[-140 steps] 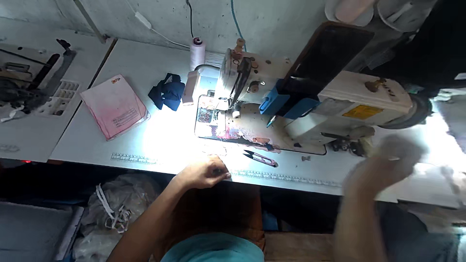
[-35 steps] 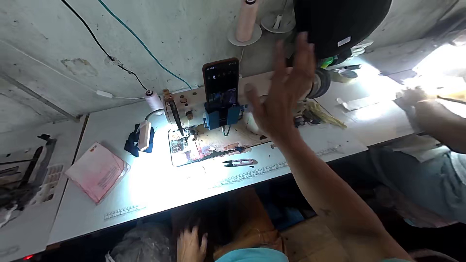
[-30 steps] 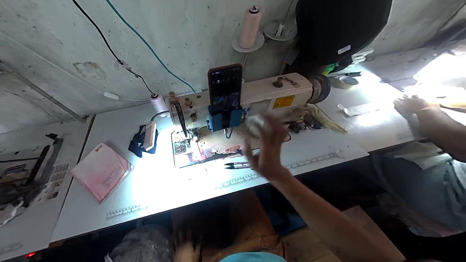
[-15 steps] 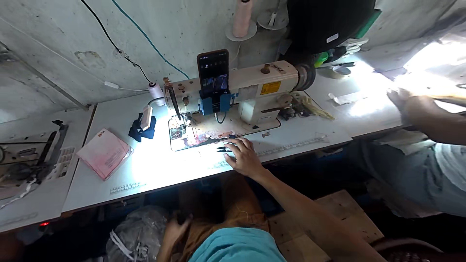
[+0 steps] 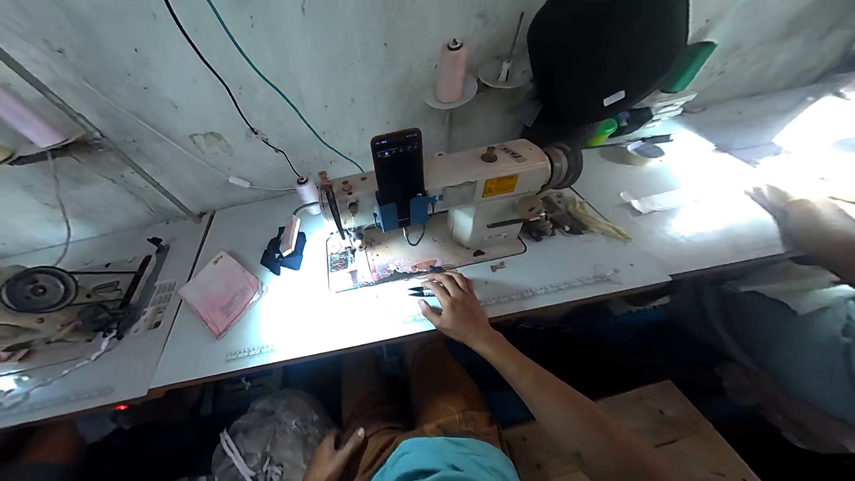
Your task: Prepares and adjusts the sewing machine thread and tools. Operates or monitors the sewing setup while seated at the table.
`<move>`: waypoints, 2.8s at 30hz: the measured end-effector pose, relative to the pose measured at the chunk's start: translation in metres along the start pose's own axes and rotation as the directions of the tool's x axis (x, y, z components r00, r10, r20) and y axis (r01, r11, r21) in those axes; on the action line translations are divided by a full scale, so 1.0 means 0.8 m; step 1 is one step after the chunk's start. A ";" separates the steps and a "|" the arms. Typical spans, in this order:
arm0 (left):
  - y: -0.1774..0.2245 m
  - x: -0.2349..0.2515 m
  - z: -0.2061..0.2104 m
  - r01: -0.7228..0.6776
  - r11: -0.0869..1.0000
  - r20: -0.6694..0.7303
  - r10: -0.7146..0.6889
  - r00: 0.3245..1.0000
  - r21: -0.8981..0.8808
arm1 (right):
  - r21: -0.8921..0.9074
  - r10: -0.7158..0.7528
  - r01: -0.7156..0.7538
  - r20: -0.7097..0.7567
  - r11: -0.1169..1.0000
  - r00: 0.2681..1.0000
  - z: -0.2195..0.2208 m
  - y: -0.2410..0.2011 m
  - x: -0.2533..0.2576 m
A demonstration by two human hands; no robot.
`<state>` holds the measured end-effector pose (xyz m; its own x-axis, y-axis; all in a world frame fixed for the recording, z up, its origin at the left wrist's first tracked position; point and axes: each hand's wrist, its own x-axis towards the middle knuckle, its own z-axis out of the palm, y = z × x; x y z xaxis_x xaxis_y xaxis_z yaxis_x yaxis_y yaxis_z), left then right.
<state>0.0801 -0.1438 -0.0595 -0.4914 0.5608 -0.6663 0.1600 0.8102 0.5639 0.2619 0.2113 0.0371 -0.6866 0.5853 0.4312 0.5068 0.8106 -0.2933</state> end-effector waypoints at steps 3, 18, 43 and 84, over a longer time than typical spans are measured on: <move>-0.006 -0.001 0.007 0.020 1.000 -0.039 -0.019 0.999 0.008 | -0.019 -0.016 0.015 -0.043 1.000 0.999 0.004 -0.002 -0.001; 0.001 0.040 0.001 0.006 0.988 -0.058 -0.016 0.998 -0.155 | -0.005 -0.003 0.002 -0.135 1.000 0.991 0.011 0.003 -0.005; -0.012 0.044 0.001 -0.011 0.958 -0.090 -0.016 0.996 -0.285 | -0.009 0.022 -0.024 -0.103 1.000 0.994 0.011 0.000 -0.004; -0.007 0.021 -0.026 0.035 0.988 0.048 -0.028 0.998 -0.148 | 0.019 0.088 -0.086 -0.116 0.996 0.989 0.012 -0.001 -0.002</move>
<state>0.0527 -0.1423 -0.0637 -0.4539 0.5456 -0.7045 0.0140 0.7949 0.6066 0.2577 0.2098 0.0283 -0.5741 0.6483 0.5001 0.5540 0.7573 -0.3458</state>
